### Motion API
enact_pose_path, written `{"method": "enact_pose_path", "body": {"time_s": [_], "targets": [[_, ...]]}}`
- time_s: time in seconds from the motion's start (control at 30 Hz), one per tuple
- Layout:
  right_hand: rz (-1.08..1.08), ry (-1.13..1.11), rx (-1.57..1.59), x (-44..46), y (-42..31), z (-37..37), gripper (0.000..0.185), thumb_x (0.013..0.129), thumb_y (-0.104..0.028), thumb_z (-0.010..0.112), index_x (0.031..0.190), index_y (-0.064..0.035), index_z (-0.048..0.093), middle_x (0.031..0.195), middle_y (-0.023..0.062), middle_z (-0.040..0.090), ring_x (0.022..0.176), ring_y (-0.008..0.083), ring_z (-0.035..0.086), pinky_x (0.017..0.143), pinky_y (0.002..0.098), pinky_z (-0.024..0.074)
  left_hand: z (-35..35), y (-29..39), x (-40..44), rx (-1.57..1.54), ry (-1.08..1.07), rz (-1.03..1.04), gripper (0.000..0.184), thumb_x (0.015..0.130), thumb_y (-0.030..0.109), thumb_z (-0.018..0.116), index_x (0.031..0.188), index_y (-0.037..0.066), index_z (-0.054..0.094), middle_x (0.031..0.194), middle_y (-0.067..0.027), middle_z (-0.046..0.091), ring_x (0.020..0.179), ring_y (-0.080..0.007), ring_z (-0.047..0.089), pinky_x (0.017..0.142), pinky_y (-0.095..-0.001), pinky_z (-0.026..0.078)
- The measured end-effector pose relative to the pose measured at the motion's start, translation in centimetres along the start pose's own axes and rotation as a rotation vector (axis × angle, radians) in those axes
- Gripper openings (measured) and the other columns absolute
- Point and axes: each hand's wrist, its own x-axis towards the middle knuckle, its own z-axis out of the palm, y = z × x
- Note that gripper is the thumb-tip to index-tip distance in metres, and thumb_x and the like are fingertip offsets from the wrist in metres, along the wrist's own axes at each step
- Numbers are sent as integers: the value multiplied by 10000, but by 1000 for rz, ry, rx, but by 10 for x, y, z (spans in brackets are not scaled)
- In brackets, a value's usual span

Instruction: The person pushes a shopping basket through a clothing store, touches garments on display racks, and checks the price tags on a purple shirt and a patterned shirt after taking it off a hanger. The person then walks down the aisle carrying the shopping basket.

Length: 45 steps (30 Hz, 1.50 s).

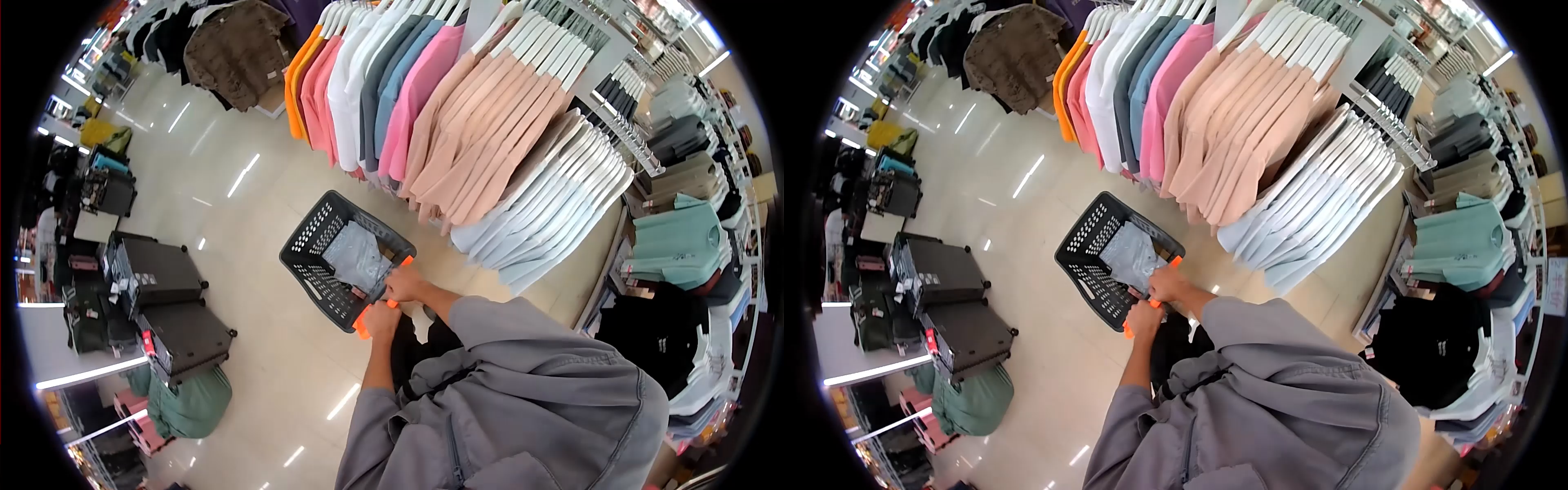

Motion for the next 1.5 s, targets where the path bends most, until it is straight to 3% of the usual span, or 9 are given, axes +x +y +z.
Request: {"method": "enact_pose_path", "body": {"time_s": [0.17,0.23,0.33,0.57,0.63,0.93,1.23,1.37,1.5], "targets": [[199,123,-94,16,-24,13,190,756,-234,569,779,-59,640,819,160,618,858,321,587,788,444,438,-18,-16,23,-3,-17,67,388,776,378,575,769,5,682,790,-221,662,765,-377,658,700,-455,522],[194,366,-268,18,-33,9,221,805,-249,550,868,-61,648,973,157,590,1036,301,501,854,447,387,-20,-19,35,-23,-13,98,391,777,380,569,773,6,682,788,-223,663,763,-380,658,703,-459,524],[321,289,-128,18,-38,5,317,850,-310,531,1017,-60,633,1139,148,519,1138,302,410,911,451,334,-23,-24,42,-25,21,135,361,789,353,555,797,16,684,789,-223,661,759,-384,656,695,-461,523],[380,424,-116,1,-57,-7,448,886,-391,496,1198,-72,526,1278,158,442,1184,319,400,967,443,326,-27,-30,47,-71,49,164,288,789,290,554,781,28,672,754,-206,656,726,-374,654,666,-463,516],[476,291,-46,0,-58,-8,452,893,-399,481,1208,-75,509,1296,168,433,1191,331,406,974,458,340,-28,-30,46,-68,58,178,273,799,268,552,765,22,666,746,-192,657,717,-363,655,643,-457,515],[539,215,85,18,-55,-5,461,896,-398,473,1233,-85,440,1331,197,371,1104,425,489,916,520,406,-32,-36,58,-64,78,197,246,771,267,580,784,35,658,713,-183,652,683,-364,652,625,-472,511],[551,136,367,27,-48,-5,504,904,-422,486,1279,-96,403,1363,230,311,1091,441,506,939,448,428,-41,-41,66,-43,111,163,260,742,313,610,792,65,670,703,-179,651,692,-362,651,641,-464,514],[513,143,390,22,-33,-1,556,900,-444,492,1331,-116,367,1361,246,329,1110,438,497,944,453,423,-29,-44,70,9,145,180,287,750,323,601,822,52,658,708,-178,647,685,-373,641,639,-473,505],[536,228,444,-11,26,45,631,863,-413,526,1392,-161,293,1273,234,489,1095,419,514,952,444,415,-32,-45,72,33,173,197,302,748,358,605,818,71,667,693,-180,643,683,-373,641,632,-468,505]]}}
